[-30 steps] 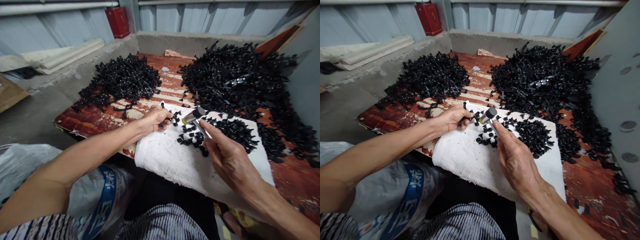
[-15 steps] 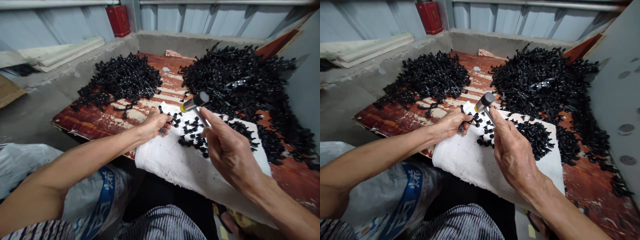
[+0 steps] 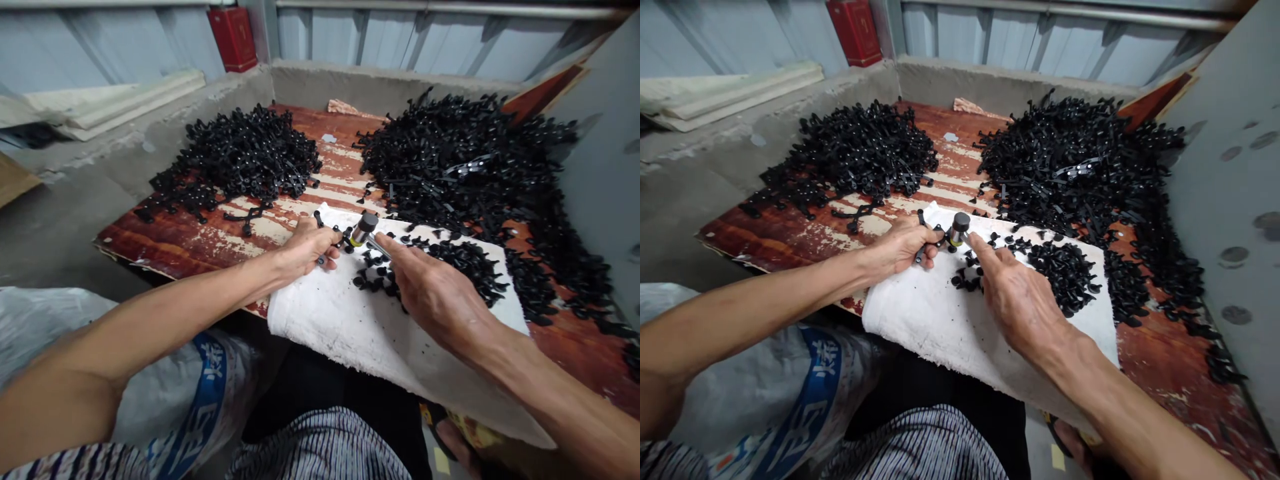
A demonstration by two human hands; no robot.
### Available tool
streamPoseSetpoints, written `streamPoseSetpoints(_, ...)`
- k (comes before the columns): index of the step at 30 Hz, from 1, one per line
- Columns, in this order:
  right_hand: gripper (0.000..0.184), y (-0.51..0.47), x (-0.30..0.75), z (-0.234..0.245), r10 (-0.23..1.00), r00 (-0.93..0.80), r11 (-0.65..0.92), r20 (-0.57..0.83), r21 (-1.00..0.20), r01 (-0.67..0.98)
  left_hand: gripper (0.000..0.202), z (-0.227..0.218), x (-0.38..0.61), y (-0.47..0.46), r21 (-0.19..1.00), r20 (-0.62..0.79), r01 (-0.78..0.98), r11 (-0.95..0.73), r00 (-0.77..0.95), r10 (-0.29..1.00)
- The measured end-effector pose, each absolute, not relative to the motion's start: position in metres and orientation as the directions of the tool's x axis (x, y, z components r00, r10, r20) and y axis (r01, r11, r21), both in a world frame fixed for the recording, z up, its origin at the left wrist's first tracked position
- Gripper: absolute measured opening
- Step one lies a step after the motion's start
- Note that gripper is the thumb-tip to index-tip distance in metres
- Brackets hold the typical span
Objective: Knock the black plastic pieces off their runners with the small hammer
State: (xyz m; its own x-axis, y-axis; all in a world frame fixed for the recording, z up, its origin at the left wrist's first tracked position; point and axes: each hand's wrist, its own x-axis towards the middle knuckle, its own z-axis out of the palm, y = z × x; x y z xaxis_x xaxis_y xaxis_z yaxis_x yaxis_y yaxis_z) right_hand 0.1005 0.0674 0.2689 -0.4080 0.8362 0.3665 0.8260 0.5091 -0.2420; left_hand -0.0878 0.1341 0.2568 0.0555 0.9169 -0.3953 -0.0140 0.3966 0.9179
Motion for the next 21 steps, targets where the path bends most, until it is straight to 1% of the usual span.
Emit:
streamPoseSetpoints(3,0.055,0.067,0.099,0.271,0.833,-0.359,0.483,0.422,-0.237,0.843,0.018,0.259,-0.087,0.133,0.920,-0.388,-0.030,0.390,0.043,0.920)
streamPoseSetpoints(4,0.056,0.068,0.099,0.271,0.839,-0.362,0.473,0.407,-0.214,0.855,0.018,0.259,-0.087,0.132,0.922,-0.384,-0.031,0.386,0.049,0.922)
streamPoseSetpoints(6,0.057,0.069,0.097,0.268,0.856,-0.406,0.471,0.319,-0.159,0.868,0.017,0.261,-0.087,0.132,0.922,-0.384,-0.027,0.386,0.062,0.921)
streamPoseSetpoints(8,0.057,0.072,0.096,0.264,0.866,-0.433,0.477,0.252,-0.150,0.866,0.018,0.263,-0.086,0.133,0.912,-0.407,-0.026,0.410,0.065,0.911)
streamPoseSetpoints(13,0.057,0.076,0.097,0.260,0.869,-0.413,0.468,0.272,-0.185,0.864,0.022,0.270,-0.090,0.135,0.886,-0.457,-0.072,0.458,0.023,0.889)
streamPoseSetpoints(15,0.054,0.075,0.101,0.267,0.861,-0.391,0.476,0.325,-0.247,0.844,0.024,0.274,-0.094,0.135,0.883,-0.464,-0.057,0.466,0.049,0.884)
streamPoseSetpoints(18,0.051,0.068,0.108,0.279,0.858,-0.276,0.469,0.434,-0.440,0.766,0.022,0.281,-0.102,0.134,0.881,-0.472,0.035,0.472,0.143,0.870)
streamPoseSetpoints(19,0.051,0.065,0.111,0.282,0.863,-0.233,0.458,0.449,-0.496,0.738,0.021,0.282,-0.105,0.134,0.883,-0.468,0.076,0.462,0.175,0.866)
streamPoseSetpoints(21,0.050,0.059,0.117,0.284,0.883,-0.180,0.423,0.433,-0.570,0.704,0.017,0.283,-0.109,0.133,0.899,-0.433,0.183,0.398,0.227,0.873)
